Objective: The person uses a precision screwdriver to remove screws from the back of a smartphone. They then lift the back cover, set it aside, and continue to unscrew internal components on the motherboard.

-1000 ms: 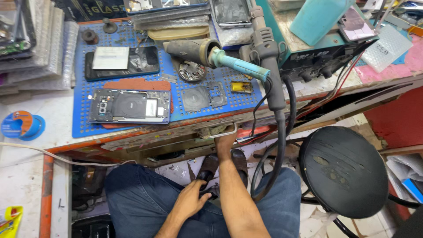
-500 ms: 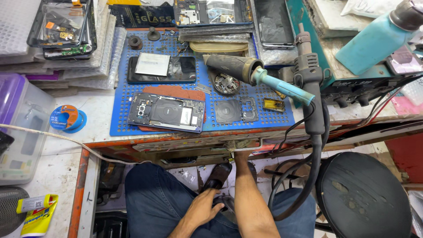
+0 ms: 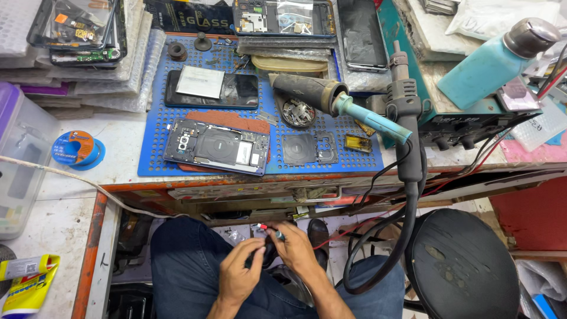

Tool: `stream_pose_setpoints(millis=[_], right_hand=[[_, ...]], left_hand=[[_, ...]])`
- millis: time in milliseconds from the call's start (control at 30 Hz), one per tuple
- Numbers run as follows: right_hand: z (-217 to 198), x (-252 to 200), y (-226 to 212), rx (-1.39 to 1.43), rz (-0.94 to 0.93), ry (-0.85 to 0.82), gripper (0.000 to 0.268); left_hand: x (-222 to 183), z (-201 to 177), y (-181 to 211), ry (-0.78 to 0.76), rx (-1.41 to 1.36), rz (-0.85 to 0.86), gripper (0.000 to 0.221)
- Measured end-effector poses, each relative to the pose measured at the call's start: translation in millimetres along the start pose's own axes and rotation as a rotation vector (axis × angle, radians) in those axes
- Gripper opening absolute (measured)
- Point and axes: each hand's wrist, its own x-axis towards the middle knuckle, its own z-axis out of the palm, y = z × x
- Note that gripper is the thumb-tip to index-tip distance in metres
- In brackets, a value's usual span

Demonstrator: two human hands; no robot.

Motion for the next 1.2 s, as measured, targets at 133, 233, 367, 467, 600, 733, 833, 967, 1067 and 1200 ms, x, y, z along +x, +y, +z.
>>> stream_pose_setpoints(millis=[133,233,367,467,600,733,833,967,1067,1200], right_hand=[[-58,17,-70,0.019,-0.211,0.021,0.019],[-91,41,-109,-0.039,-0.371,0.191,0.020],[-110,80,-139,-0.233,-0.457,0.379,0.018],[-111,96,-149,-0.323,-0.438,0.377,0.016],[-106,103,-151,-0.338,-0.417,0.329,0.016],[-103,105,-148,-0.336,-0.397,0.309,0.016],[-102,106,-146,-0.322,-0.389,0.286,0.016],[-102,108,-148,-0.328,-0.379,0.274,0.018],[-103,109,-148,-0.296,-0.334,0.250,0.019],[-103,111,-149,-0.280,-0.300,0.237,0.018]], left_hand=[[32,-52,25,0.300,0.064,0.218,0.021],[73,-93,42,0.425,0.240,0.355,0.025],[123,-128,61,0.359,0.474,0.281,0.059],[153,-134,69,0.256,0.567,0.255,0.087],[170,-131,68,0.178,0.526,0.236,0.096],[170,-129,59,0.129,0.531,0.225,0.094],[170,-127,54,0.151,0.526,0.222,0.092],[170,-126,50,0.165,0.491,0.231,0.096],[171,-125,47,0.181,0.482,0.243,0.098],[171,-124,47,0.202,0.486,0.228,0.098]])
